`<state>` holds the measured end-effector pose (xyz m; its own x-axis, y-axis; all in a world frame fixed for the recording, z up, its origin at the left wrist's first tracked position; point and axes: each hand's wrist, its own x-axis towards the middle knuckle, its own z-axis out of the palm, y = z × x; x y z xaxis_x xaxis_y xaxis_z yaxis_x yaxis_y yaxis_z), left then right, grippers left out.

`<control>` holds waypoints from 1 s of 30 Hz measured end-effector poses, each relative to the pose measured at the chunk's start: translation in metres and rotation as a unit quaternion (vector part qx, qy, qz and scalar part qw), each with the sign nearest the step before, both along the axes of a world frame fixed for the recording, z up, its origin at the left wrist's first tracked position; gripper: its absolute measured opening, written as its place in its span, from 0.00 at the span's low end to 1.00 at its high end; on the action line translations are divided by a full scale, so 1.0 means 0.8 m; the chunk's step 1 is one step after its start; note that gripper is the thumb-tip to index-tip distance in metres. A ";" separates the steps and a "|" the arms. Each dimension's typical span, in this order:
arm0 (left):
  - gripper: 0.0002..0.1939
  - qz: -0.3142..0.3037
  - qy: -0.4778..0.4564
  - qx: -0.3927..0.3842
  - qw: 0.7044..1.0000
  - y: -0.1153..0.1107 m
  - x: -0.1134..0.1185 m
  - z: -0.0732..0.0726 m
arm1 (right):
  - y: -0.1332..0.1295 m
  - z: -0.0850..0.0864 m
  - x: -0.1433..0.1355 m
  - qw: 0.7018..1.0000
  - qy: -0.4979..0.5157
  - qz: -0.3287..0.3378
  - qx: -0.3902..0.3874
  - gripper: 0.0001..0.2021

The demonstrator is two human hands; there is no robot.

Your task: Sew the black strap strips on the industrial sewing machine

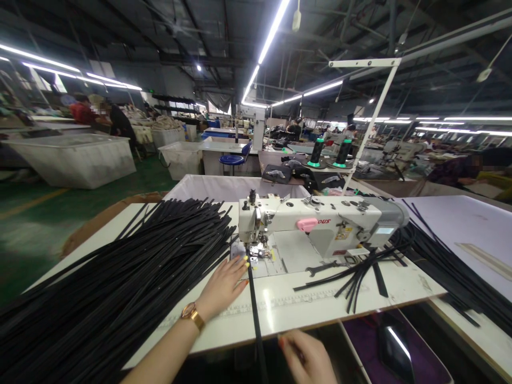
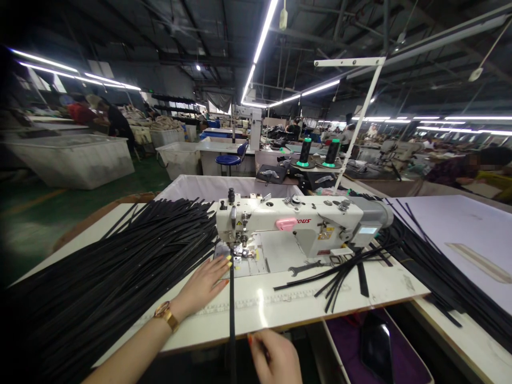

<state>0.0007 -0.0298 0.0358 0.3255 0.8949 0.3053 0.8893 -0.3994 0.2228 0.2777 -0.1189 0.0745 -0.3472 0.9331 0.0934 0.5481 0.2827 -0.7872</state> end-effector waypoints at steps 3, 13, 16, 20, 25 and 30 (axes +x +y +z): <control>0.24 -0.001 -0.003 0.010 1.000 0.000 0.000 0.002 | 0.060 -0.006 -0.023 0.988 -0.089 -0.020 0.122 0.16; 0.23 0.001 -0.008 0.007 1.000 -0.002 0.002 0.007 | 0.089 -0.026 -0.043 0.959 -0.196 -0.014 0.204 0.07; 0.23 0.000 -0.017 0.010 1.000 -0.002 0.002 0.006 | 0.088 -0.026 -0.042 0.960 -0.195 -0.013 0.199 0.07; 0.23 -0.002 -0.013 0.010 1.000 -0.002 0.002 0.005 | 0.088 -0.027 -0.043 0.963 -0.186 -0.013 0.195 0.07; 0.23 0.003 -0.004 0.007 1.000 -0.001 0.003 0.004 | 0.088 -0.028 -0.042 0.962 -0.184 -0.010 0.201 0.07; 0.23 0.004 0.003 0.010 1.000 0.002 0.003 0.001 | 0.090 -0.029 -0.041 0.964 -0.181 -0.011 0.196 0.07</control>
<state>0.0029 -0.0285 0.0364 0.3196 0.8915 0.3211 0.8938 -0.3962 0.2103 0.2445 -0.0470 0.0514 -0.4044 0.8583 0.3161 0.7759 0.5049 -0.3783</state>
